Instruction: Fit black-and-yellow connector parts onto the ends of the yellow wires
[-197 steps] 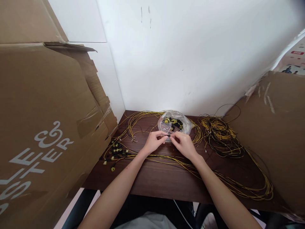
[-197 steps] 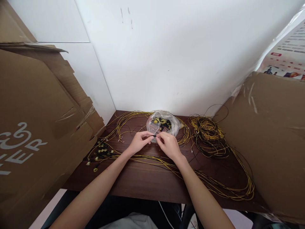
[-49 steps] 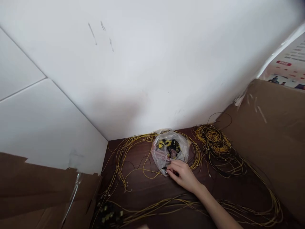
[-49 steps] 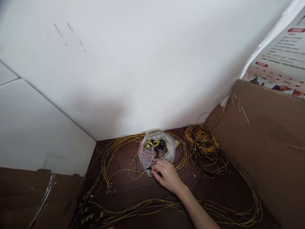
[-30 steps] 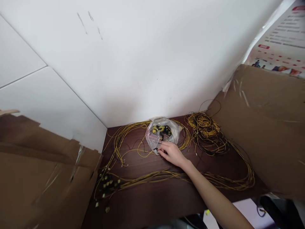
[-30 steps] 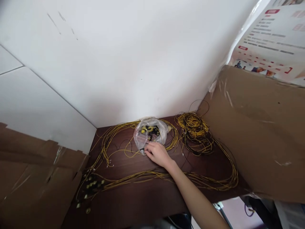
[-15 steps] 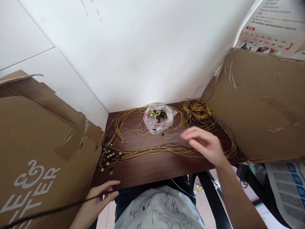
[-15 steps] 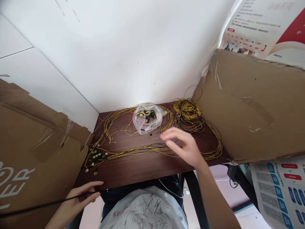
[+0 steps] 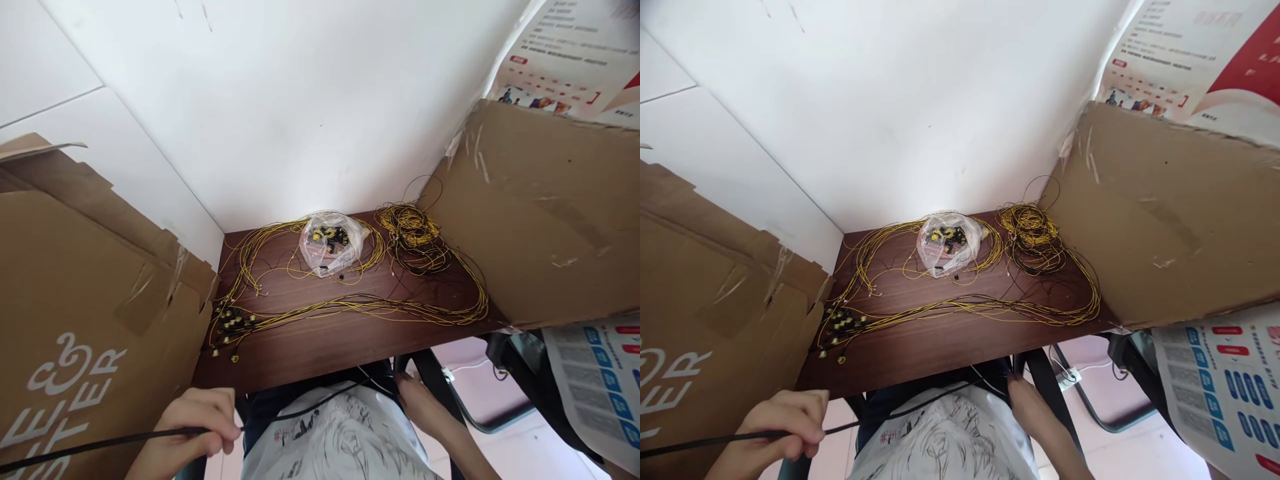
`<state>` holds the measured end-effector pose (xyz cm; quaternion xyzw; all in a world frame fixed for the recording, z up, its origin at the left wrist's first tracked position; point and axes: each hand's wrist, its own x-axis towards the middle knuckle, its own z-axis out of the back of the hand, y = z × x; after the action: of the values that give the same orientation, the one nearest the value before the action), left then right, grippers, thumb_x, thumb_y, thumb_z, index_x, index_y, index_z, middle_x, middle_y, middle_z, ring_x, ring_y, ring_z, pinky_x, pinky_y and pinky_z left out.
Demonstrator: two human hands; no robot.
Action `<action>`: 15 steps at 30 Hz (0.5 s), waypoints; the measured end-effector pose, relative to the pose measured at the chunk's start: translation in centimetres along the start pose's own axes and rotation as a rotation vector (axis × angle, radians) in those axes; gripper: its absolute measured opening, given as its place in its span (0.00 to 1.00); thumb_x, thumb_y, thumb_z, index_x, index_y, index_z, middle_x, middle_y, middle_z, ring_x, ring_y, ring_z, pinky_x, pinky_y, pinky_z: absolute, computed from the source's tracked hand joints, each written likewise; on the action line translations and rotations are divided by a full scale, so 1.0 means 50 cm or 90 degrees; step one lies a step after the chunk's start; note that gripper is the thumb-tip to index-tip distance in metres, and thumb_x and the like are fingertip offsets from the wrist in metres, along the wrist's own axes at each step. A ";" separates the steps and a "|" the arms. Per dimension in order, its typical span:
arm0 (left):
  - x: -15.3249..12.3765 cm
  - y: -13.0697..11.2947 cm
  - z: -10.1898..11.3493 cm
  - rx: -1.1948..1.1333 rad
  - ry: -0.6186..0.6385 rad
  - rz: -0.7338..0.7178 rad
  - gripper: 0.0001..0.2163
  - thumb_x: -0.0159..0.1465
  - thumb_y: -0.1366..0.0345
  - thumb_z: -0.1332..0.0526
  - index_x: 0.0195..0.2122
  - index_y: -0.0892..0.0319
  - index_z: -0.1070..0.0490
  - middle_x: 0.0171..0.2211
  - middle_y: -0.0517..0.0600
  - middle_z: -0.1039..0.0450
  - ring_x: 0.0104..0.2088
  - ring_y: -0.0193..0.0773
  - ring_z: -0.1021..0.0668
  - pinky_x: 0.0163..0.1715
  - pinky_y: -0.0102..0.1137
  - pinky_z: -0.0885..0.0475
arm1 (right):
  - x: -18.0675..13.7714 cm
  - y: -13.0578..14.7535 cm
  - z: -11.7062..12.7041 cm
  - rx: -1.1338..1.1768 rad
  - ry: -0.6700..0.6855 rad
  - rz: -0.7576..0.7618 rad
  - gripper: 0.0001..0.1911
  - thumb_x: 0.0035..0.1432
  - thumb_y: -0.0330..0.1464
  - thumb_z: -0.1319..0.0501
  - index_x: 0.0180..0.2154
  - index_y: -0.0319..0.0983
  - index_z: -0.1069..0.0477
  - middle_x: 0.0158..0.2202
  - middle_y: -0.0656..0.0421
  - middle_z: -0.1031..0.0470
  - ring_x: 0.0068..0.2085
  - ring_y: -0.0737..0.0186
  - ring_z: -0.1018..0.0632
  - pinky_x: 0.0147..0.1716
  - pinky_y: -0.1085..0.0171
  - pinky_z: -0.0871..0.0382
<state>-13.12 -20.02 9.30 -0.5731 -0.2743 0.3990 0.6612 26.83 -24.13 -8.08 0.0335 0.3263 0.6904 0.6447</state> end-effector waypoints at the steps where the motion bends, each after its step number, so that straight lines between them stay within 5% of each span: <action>1: 0.007 0.000 -0.003 -0.012 0.015 -0.026 0.10 0.58 0.56 0.39 0.31 0.53 0.20 0.19 0.53 0.27 0.23 0.38 0.28 0.25 0.32 0.35 | 0.006 -0.002 -0.014 -0.018 -0.006 -0.011 0.23 0.46 0.15 0.50 0.42 0.34 0.28 0.37 0.45 0.24 0.39 0.53 0.22 0.35 0.62 0.31; 6: 0.052 0.003 -0.027 -0.127 0.087 -0.263 0.10 0.60 0.61 0.39 0.39 0.58 0.23 0.20 0.52 0.27 0.22 0.32 0.30 0.23 0.27 0.38 | 0.032 -0.003 -0.041 -0.075 0.037 -0.146 0.24 0.52 0.15 0.53 0.49 0.29 0.33 0.41 0.42 0.25 0.44 0.54 0.23 0.39 0.64 0.33; 15: 0.089 -0.023 -0.055 -0.169 0.128 -0.321 0.09 0.59 0.63 0.38 0.38 0.61 0.23 0.20 0.52 0.28 0.23 0.31 0.32 0.23 0.27 0.40 | 0.062 -0.019 -0.078 -0.073 0.015 -0.280 0.28 0.55 0.14 0.59 0.56 0.27 0.42 0.42 0.40 0.26 0.43 0.56 0.23 0.36 0.65 0.37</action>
<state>-8.26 -17.82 9.45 -0.6051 -0.3908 0.1239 0.6824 25.30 -22.94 -12.76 -0.0834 0.2935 0.5510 0.7767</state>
